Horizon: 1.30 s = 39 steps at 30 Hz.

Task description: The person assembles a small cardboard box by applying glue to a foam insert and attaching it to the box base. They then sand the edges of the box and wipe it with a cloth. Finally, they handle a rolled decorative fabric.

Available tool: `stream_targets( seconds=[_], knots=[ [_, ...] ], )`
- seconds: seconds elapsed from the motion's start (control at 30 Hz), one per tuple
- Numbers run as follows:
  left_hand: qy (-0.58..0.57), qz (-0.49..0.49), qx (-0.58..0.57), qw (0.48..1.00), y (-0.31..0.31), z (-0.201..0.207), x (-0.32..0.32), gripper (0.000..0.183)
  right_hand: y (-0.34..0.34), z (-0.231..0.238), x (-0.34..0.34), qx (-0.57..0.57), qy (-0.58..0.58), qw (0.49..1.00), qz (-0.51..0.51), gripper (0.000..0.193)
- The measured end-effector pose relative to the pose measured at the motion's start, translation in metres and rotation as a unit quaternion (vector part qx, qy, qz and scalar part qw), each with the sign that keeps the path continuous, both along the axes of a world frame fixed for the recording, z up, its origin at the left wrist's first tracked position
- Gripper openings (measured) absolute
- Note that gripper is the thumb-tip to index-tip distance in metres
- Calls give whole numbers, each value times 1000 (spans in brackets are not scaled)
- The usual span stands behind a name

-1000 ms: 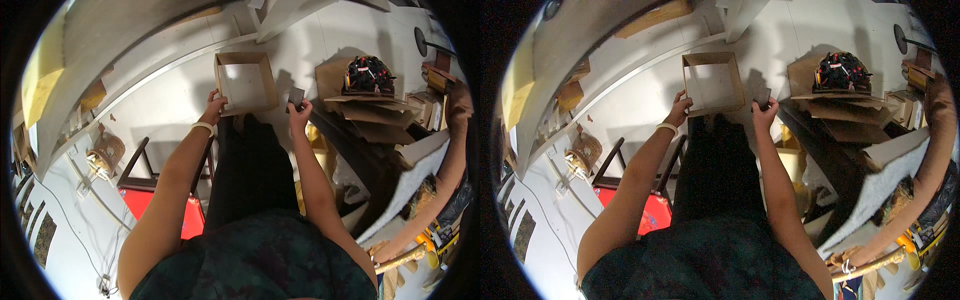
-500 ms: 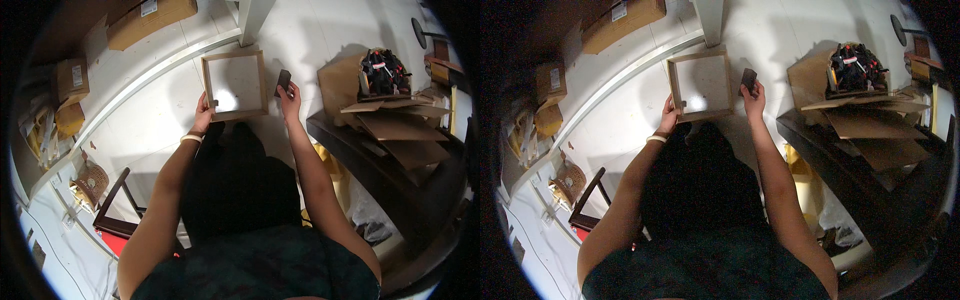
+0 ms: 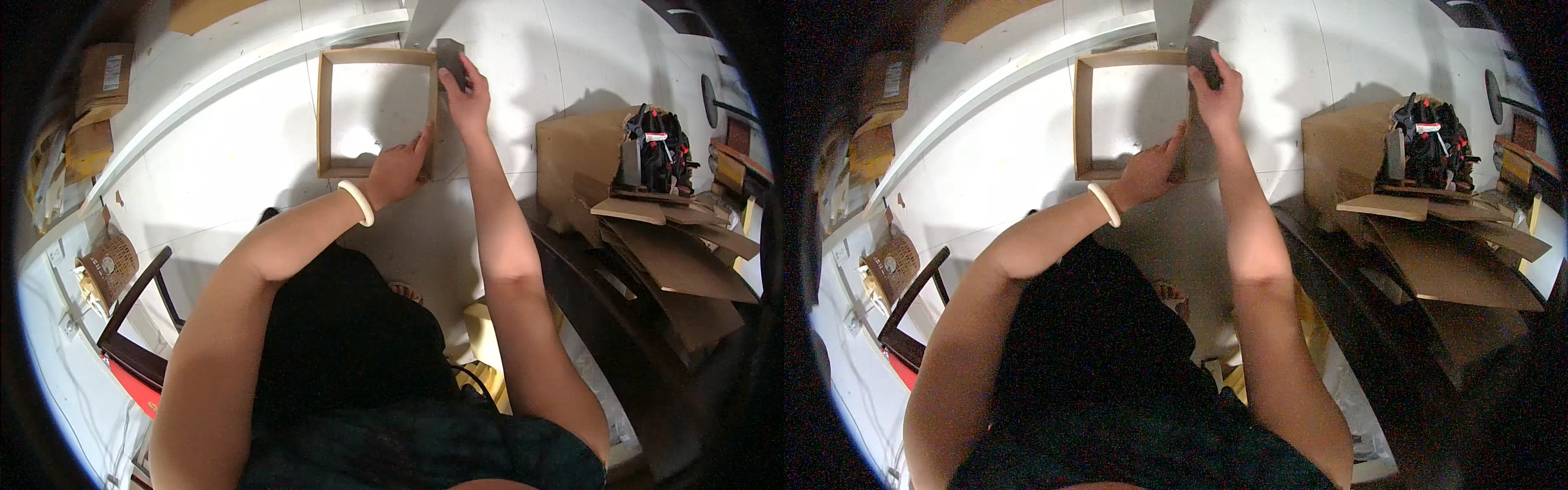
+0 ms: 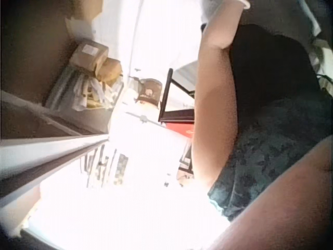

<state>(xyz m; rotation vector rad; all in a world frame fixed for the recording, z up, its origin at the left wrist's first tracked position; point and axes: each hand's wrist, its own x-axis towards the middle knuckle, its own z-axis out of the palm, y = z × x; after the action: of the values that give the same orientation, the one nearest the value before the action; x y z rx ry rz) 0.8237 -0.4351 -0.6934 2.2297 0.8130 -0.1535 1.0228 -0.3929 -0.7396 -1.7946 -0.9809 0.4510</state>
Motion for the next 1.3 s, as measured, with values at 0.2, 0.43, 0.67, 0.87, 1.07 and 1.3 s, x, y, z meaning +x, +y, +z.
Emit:
stream_targets(
  seconds=[0.2, 0.43, 0.67, 0.87, 1.07, 1.3],
  knots=[
    [60, -12, -46, 997, -1, -13, 4, 112, -86, -5, -39, -9, 4, 1000, 0, 58],
    [109, -52, -64, 991, 3, -20, 5, 117, -94, -15, -52, -27, -23, 998, -59, 61],
    [124, -39, -72, 989, 7, -12, 9, 119, -36, -3, -22, 12, -217, 976, -36, 59],
    [156, -66, -105, 980, 11, 2, 17, 120, -13, 15, -16, -66, -329, 941, -44, 61],
    [129, -46, -78, 988, 5, -18, 9, 118, -24, 16, -41, -83, -319, 942, -55, 59],
    [11, 1, 10, 1000, -5, -37, 0, 109, -20, 23, -44, -99, -297, 947, -69, 58]
  ],
)
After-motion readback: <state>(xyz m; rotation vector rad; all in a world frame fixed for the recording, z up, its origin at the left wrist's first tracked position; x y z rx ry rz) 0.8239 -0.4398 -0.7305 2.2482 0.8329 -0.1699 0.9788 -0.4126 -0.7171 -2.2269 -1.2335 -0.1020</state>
